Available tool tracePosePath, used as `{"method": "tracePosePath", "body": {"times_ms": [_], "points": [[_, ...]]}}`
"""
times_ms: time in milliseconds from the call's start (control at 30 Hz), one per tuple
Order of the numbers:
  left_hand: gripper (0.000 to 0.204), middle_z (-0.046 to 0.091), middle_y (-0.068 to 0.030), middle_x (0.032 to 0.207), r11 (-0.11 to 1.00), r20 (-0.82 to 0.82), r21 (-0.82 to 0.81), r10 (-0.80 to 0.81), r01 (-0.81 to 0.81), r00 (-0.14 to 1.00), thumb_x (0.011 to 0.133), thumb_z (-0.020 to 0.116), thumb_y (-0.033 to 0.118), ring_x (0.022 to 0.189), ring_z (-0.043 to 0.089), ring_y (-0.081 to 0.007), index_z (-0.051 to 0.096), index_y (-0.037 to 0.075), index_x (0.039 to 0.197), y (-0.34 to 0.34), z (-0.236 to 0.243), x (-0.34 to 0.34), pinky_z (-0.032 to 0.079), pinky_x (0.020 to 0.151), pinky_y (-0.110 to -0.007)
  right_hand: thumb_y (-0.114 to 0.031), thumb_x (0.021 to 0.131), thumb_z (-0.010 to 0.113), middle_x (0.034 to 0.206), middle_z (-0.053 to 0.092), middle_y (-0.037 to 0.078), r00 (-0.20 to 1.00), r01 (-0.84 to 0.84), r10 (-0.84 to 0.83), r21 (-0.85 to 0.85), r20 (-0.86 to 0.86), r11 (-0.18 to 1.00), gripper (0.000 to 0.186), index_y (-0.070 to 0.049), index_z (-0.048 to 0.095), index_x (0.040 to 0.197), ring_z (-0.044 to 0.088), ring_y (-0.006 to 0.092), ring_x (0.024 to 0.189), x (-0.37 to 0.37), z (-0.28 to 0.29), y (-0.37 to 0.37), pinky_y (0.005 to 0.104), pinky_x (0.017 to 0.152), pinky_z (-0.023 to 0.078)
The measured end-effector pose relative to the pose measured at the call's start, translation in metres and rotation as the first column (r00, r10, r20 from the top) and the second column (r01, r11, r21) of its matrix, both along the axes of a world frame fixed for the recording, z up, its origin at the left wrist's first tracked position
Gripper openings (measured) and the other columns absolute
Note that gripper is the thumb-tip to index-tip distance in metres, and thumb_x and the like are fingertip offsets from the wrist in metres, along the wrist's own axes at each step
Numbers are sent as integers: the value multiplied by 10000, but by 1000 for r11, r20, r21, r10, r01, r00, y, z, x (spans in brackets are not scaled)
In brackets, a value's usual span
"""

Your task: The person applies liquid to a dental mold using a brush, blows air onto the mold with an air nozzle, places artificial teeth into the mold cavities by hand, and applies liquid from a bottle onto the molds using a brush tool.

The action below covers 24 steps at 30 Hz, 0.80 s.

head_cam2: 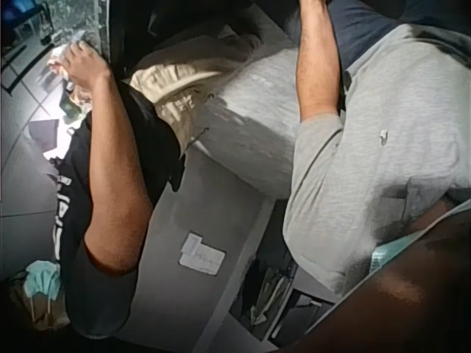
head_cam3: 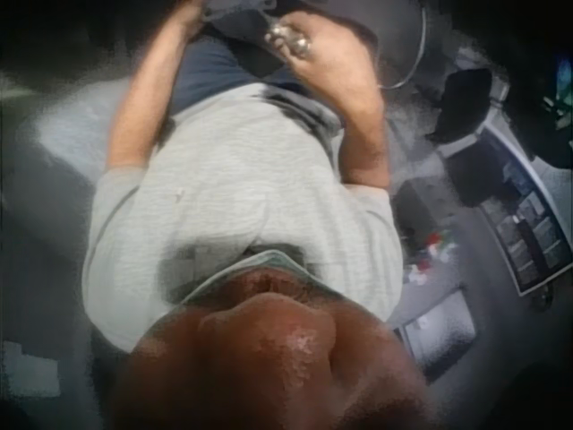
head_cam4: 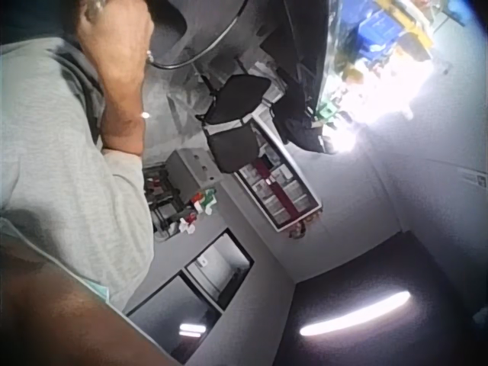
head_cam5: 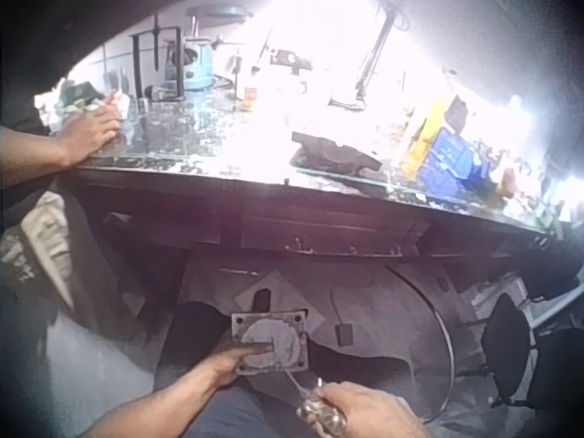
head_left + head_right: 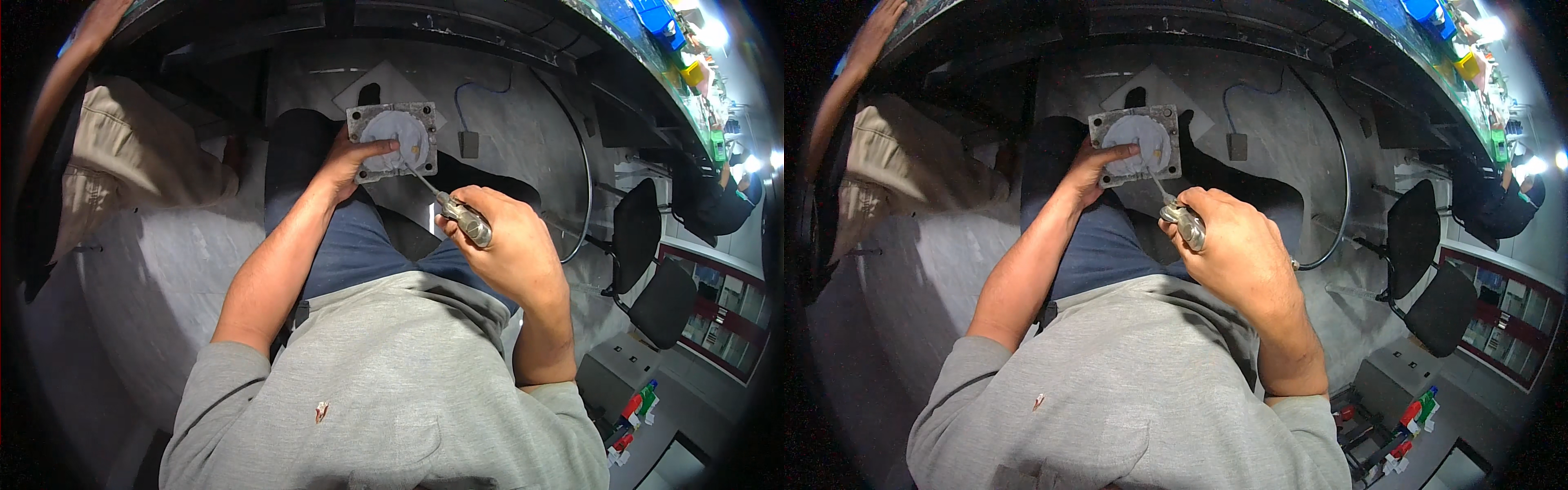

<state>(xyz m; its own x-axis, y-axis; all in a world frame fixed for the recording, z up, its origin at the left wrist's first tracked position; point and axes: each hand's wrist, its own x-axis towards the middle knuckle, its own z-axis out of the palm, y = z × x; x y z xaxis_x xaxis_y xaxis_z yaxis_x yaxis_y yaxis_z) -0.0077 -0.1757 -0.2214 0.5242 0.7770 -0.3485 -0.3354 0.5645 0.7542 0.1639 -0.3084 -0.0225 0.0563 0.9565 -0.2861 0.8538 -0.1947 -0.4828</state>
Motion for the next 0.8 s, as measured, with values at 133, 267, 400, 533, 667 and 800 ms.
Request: {"method": "tracePosePath", "body": {"times_ms": [133,267,400,533,667,800], "points": [[650,679,-132,1229,1000,-8,-6,14,-14,1000,789,866,74,1171,662,-250,532,25,1345,0,0,0,527,1021,-404,-200,896,761,942,725,138,998,61,-61,7,-29,998,252,-30,711,1076,718,312,828,0,-1,0,395,735,547],[656,676,-126,1245,999,-31,-19,25,-26,999,802,860,94,1180,658,-252,525,30,1363,0,-1,1,526,1018,-405,-207,904,761,926,720,136,999,36,-36,5,2,999,243,-33,712,1067,711,313,808,0,-2,2,392,725,542],[674,669,-129,1265,1000,-31,-19,2,-3,1000,807,852,98,1185,655,-253,511,31,1384,0,0,-1,524,1023,-409,-217,914,760,918,716,139,999,44,-44,10,-25,999,249,-27,710,1066,707,316,803,0,-4,4,394,723,541],[692,654,-133,1282,999,-43,-48,10,-12,999,813,834,85,1190,650,-255,487,35,1409,-1,0,-2,531,1021,-413,-224,917,760,916,713,138,999,9,-6,62,-40,998,250,-21,709,1053,703,316,805,-3,-8,6,394,722,541],[699,643,-131,1289,998,-63,-64,23,-27,998,822,820,81,1197,643,-253,469,36,1425,-2,1,-1,538,1015,-413,-235,922,761,923,711,137,998,40,-36,71,-54,997,254,-23,710,1052,704,318,812,-6,-9,9,398,725,542],[701,642,-128,1287,998,-37,-65,14,-16,999,824,820,85,1206,635,-249,466,36,1427,-1,0,-1,540,1013,-412,-236,926,761,928,715,134,999,35,-35,38,-6,999,250,-30,712,1058,714,309,826,-8,-7,14,396,730,547]]}}
